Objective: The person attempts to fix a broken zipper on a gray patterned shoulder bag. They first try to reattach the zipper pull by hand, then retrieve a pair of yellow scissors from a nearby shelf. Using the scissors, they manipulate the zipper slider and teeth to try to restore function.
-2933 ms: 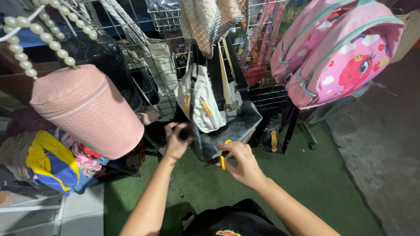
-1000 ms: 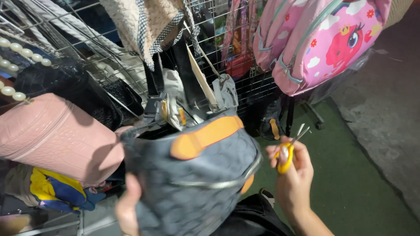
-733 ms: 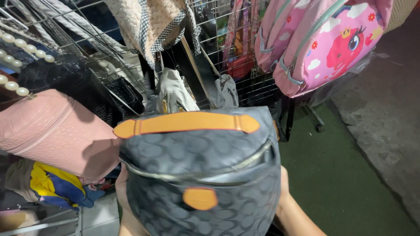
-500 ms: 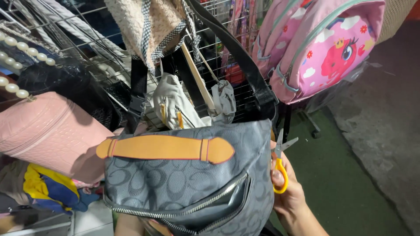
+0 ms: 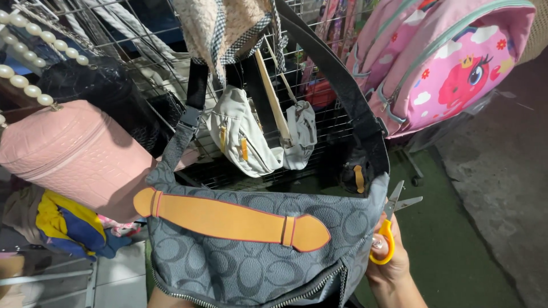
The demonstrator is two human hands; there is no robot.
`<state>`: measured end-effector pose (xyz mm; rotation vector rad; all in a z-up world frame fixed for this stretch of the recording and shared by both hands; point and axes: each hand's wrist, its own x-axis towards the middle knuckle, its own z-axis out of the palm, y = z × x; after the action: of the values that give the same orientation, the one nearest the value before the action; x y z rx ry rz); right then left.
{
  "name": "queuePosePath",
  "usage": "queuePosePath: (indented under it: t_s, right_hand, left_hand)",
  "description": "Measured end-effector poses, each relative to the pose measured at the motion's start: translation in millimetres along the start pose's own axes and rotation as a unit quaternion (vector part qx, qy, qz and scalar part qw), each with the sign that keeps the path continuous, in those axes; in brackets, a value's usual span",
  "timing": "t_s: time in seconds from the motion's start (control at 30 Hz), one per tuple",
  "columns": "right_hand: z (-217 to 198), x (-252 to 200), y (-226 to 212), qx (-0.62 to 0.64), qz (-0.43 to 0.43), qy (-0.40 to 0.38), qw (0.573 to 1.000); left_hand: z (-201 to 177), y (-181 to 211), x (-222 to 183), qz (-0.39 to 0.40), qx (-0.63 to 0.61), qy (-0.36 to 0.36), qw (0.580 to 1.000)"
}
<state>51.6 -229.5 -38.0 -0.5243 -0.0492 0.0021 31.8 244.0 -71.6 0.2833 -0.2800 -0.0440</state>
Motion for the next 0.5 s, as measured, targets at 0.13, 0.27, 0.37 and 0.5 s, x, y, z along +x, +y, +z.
queuePosePath:
  t_s: [0.13,0.27,0.37,0.5]
  right_hand:
    - [-4,-6,-1,0.009,-0.007,0.006,1.0]
    - [5,-19,-5,0.012,0.011,0.006,1.0]
    - [2,-34,-6,0.01,0.016,0.018,1.0]
    - [15,-48,-9,0.043,0.031,0.036,0.998]
  left_hand:
    - [13,-10,22,-0.009,-0.008,-0.033,0.999]
    - [15,-28,48,-0.018,-0.015,-0.065,0.998]
    - [11,-45,67,-0.025,-0.02,-0.091,0.995]
    - [-5,-71,86,-0.032,-0.027,-0.127,0.991]
